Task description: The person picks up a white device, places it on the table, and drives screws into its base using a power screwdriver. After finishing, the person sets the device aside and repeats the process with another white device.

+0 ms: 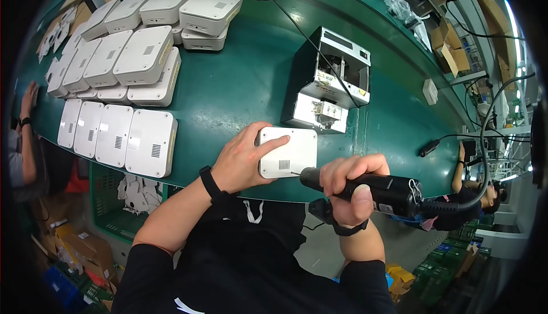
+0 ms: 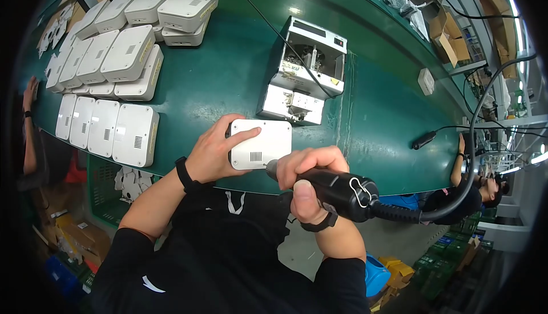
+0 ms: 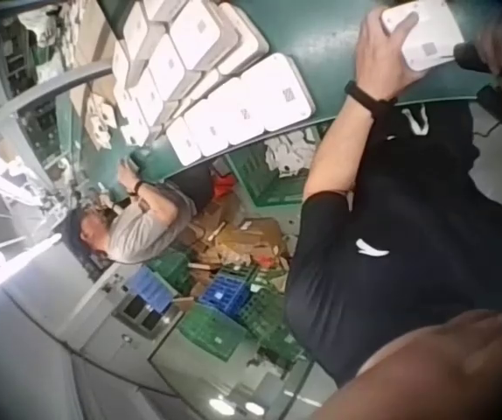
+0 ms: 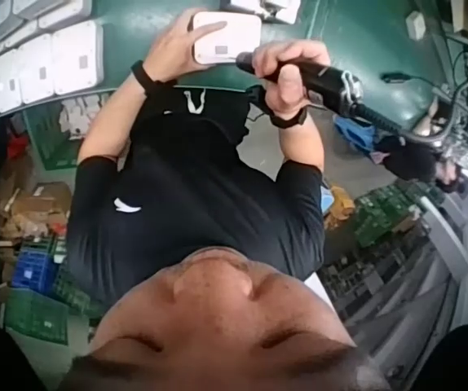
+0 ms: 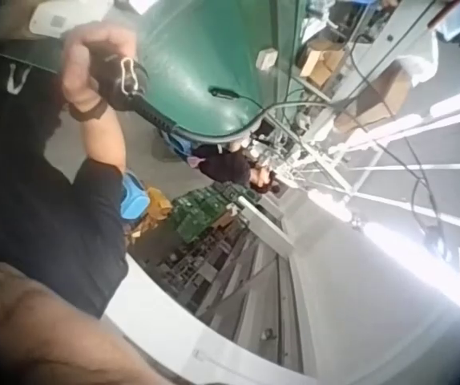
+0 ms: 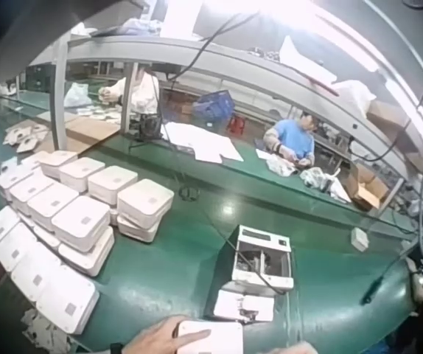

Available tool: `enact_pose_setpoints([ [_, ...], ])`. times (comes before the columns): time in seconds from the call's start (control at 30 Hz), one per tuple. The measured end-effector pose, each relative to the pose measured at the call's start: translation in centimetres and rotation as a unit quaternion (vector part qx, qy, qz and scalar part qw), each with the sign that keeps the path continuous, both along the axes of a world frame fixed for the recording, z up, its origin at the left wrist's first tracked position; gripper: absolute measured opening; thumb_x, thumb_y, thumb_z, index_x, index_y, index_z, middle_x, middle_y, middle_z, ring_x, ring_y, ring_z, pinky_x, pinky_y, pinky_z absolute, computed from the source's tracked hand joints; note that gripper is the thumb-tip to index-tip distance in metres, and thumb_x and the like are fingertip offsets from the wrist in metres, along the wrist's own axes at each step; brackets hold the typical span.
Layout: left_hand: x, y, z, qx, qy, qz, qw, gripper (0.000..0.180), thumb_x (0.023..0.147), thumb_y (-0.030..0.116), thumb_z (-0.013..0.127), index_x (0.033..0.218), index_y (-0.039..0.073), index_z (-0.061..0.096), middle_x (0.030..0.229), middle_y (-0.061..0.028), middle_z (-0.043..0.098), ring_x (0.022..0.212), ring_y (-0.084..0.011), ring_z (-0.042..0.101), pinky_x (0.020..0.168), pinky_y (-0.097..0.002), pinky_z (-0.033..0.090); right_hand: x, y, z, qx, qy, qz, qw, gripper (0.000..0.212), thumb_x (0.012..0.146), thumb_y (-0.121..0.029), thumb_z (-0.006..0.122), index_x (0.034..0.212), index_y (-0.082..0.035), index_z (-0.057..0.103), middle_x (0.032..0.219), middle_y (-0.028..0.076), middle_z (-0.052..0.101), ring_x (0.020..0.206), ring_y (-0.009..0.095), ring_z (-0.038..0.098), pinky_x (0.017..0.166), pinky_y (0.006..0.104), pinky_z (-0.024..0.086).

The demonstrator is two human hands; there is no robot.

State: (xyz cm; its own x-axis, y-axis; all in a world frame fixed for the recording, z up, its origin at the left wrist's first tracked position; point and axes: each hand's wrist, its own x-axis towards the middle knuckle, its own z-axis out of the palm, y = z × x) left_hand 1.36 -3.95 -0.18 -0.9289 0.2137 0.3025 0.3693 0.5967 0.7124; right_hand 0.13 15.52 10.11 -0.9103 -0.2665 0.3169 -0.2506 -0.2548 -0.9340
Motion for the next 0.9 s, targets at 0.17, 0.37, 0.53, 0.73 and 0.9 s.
enact_pose_setpoints([
  [0.17, 0.1, 0.1, 0.1, 0.003, -0.007, -0.001, 1.0, 0.076, 0.06, 0.021, 0.088, 0.13, 0.021, 0.06, 0.126, -0.0139, 0.047, 0.11, -0.0334, 0.057, 0.09, -0.0401, 0.052, -1.1, 0.1, 0.7, -0.006, -0.001, 0.003, 1.0, 0.036, 0.088, -0.036, 0.063, 0.096, -0.007, 0.043, 0.063, 0.006, 0.049, 0.051, 0.017, 0.048, 0.052, 0.0349, 0.043],
  [0.37, 0.1, 0.7, -0.3, 0.006, -0.007, -0.016, 1.0, 0.08, 0.059, 0.021, 0.088, 0.133, 0.023, 0.057, 0.13, -0.0138, 0.046, 0.112, -0.0349, 0.056, 0.093, -0.0412, 0.051, -7.1, 1.2, 2.3, -0.066, 0.06, -0.09, 0.992, 0.025, 0.094, -0.028, 0.054, 0.099, -0.005, 0.046, 0.064, 0.006, 0.049, 0.05, 0.017, 0.047, 0.052, 0.0345, 0.043],
  [0.53, 0.1, 0.6, -0.2, 0.002, -0.013, -0.012, 1.0, 0.08, 0.06, 0.022, 0.087, 0.134, 0.023, 0.057, 0.131, -0.0131, 0.045, 0.112, -0.035, 0.056, 0.093, -0.0409, 0.051, -9.3, 0.9, 2.6, -0.006, 0.071, -0.152, 0.986, 0.023, 0.095, -0.027, 0.05, 0.1, -0.005, 0.046, 0.063, 0.006, 0.048, 0.05, 0.017, 0.047, 0.053, 0.034, 0.043],
  [0.73, 0.1, 0.7, -0.3, 0.006, -0.029, -0.007, 1.0, 0.078, 0.06, 0.022, 0.087, 0.133, 0.023, 0.057, 0.13, -0.013, 0.046, 0.114, -0.034, 0.055, 0.094, -0.0407, 0.05, -4.7, -0.1, 2.3, -0.055, 0.003, -0.052, 0.997, 0.03, 0.093, -0.034, 0.053, 0.099, -0.005, 0.045, 0.063, 0.006, 0.049, 0.05, 0.017, 0.048, 0.053, 0.0347, 0.043],
  [0.9, 0.3, 0.8, -0.4, 0.029, -0.011, -0.007, 1.0, 0.077, 0.059, 0.02, 0.086, 0.131, 0.022, 0.058, 0.127, -0.0119, 0.047, 0.115, -0.0325, 0.054, 0.095, -0.041, 0.049, 0.4, -2.3, 4.4, -0.004, 0.0, 0.011, 1.0, 0.039, 0.087, -0.041, 0.063, 0.097, -0.008, 0.044, 0.063, 0.005, 0.049, 0.051, 0.017, 0.05, 0.056, 0.0353, 0.045],
])
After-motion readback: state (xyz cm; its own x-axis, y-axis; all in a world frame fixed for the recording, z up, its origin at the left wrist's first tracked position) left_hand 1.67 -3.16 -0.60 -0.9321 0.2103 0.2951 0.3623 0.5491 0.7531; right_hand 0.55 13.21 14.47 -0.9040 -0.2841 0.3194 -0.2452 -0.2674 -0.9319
